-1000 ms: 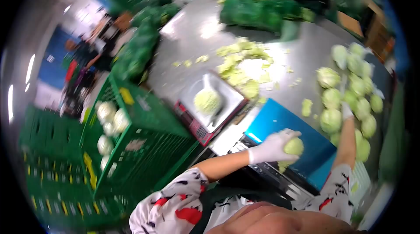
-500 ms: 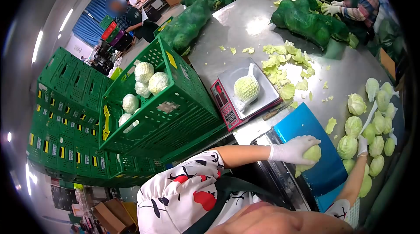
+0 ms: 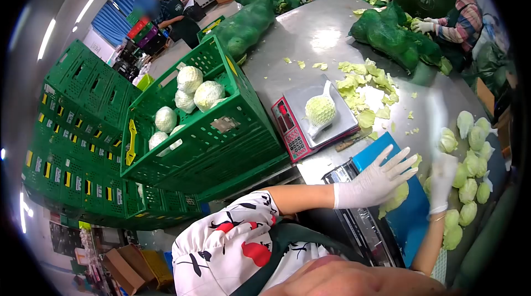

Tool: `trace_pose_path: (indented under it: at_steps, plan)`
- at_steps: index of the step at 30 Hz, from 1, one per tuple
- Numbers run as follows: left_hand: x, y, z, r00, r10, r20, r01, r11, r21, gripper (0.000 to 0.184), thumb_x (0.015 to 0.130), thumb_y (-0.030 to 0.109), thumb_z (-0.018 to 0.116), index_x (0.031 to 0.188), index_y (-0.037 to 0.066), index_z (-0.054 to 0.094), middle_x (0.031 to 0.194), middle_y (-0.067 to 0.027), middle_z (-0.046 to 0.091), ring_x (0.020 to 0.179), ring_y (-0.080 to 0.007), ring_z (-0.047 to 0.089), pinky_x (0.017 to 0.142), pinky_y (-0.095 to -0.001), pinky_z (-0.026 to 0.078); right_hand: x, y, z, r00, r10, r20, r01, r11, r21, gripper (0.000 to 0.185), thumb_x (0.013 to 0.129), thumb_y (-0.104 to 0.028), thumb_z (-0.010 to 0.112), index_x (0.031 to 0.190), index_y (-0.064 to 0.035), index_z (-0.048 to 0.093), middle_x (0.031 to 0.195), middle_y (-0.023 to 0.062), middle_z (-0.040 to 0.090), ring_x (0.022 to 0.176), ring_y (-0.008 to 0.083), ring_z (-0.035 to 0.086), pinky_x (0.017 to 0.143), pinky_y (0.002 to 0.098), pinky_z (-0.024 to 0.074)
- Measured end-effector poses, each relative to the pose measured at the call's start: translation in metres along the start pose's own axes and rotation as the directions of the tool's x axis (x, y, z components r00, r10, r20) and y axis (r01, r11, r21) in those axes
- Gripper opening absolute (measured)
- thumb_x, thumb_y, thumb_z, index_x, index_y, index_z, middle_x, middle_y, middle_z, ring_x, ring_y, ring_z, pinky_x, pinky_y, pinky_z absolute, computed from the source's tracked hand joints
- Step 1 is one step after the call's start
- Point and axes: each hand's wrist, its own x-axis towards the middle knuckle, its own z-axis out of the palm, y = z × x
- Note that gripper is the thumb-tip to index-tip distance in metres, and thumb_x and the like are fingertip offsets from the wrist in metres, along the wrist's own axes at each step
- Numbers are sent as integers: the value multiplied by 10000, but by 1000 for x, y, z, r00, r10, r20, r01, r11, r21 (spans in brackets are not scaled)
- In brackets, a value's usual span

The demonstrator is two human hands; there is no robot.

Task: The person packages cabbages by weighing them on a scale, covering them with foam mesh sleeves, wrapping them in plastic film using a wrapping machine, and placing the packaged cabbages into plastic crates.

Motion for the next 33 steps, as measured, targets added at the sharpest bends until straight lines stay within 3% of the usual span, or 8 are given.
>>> trace_pose_path:
  at_steps: [5, 12, 16, 21, 25, 26, 30, 33]
  plan:
    - [-18, -8, -20, 964, -212, 158, 206, 977, 49, 386, 815, 182, 632, 1187, 78, 625, 951, -68, 688, 1026, -271, 646, 911, -417, 498, -10, -179, -61, 910, -390, 136, 386, 921, 59, 266, 760, -6, 650, 1025, -9, 643, 942, 122, 622, 948, 308, 578, 912, 442, 470]
    - [-58, 14, -47, 867, -330, 373, 449, 197, -871, 261, 932, 239, 617, 833, 7, 683, 622, -56, 664, 508, -101, 601, 484, -243, 480, -47, -220, -18, 852, 433, 293, -414, 215, 885, 208, 859, 39, 637, 1066, 15, 647, 971, 46, 649, 882, 139, 613, 823, 265, 481]
    - [-76, 9, -63, 844, -285, 454, 492, 78, -867, 322, 961, 280, 591, 833, 0, 684, 631, -59, 671, 511, -79, 596, 472, -226, 465, -66, -234, -13, 946, 318, 68, -276, 672, 687, 169, 910, -45, 605, 1062, 11, 654, 961, 32, 651, 871, 146, 608, 796, 272, 480]
    - [-99, -9, -60, 941, -186, 284, 308, 117, -944, 420, 1036, 350, 484, 963, 12, 724, 790, -65, 712, 720, -107, 660, 679, -269, 531, -64, -242, -30, 795, 563, 228, -418, 236, 877, 249, 984, -162, 564, 1102, 46, 637, 942, 55, 672, 825, 155, 618, 769, 284, 494]
    - [-109, -22, -31, 947, -255, 193, 246, 195, -949, 567, 1014, 248, 529, 1495, 19, 337, 1468, -136, 470, 1316, -189, 466, 1092, -336, 379, -84, -247, -14, 949, 281, -140, -204, 892, 403, 316, 1019, -165, 480, 1179, 64, 627, 1083, 122, 696, 963, 185, 645, 864, 304, 506]
    - [-110, -8, -41, 916, -258, 309, 337, 73, -939, 633, 991, 236, 569, 1516, 23, 287, 1538, -151, 365, 1415, -200, 340, 1150, -334, 300, -87, -257, -13, 833, 509, 219, -488, 489, 723, 294, 1002, -136, 492, 1165, 55, 645, 1114, 150, 691, 975, 207, 655, 910, 308, 500]
    - [-125, 4, -18, 890, -218, 401, 390, -93, -916, 523, 966, 254, 623, 1400, -7, 496, 1345, -88, 571, 1180, -117, 510, 1029, -290, 408, -106, -291, 4, 971, 192, -145, -159, 964, 212, 268, 997, -114, 508, 1194, 9, 640, 1317, 158, 499, 1235, 235, 481, 1030, 318, 410]
    - [-135, 2, -26, 863, -295, 410, 430, 1, -903, 383, 966, 201, 623, 1273, -28, 612, 1242, -79, 644, 1116, -111, 553, 981, -281, 445, -126, -254, 20, 794, 555, 248, -346, 76, 935, 277, 1039, -207, 461, 1195, 10, 534, 1177, 112, 583, 1121, 211, 542, 971, 320, 451]
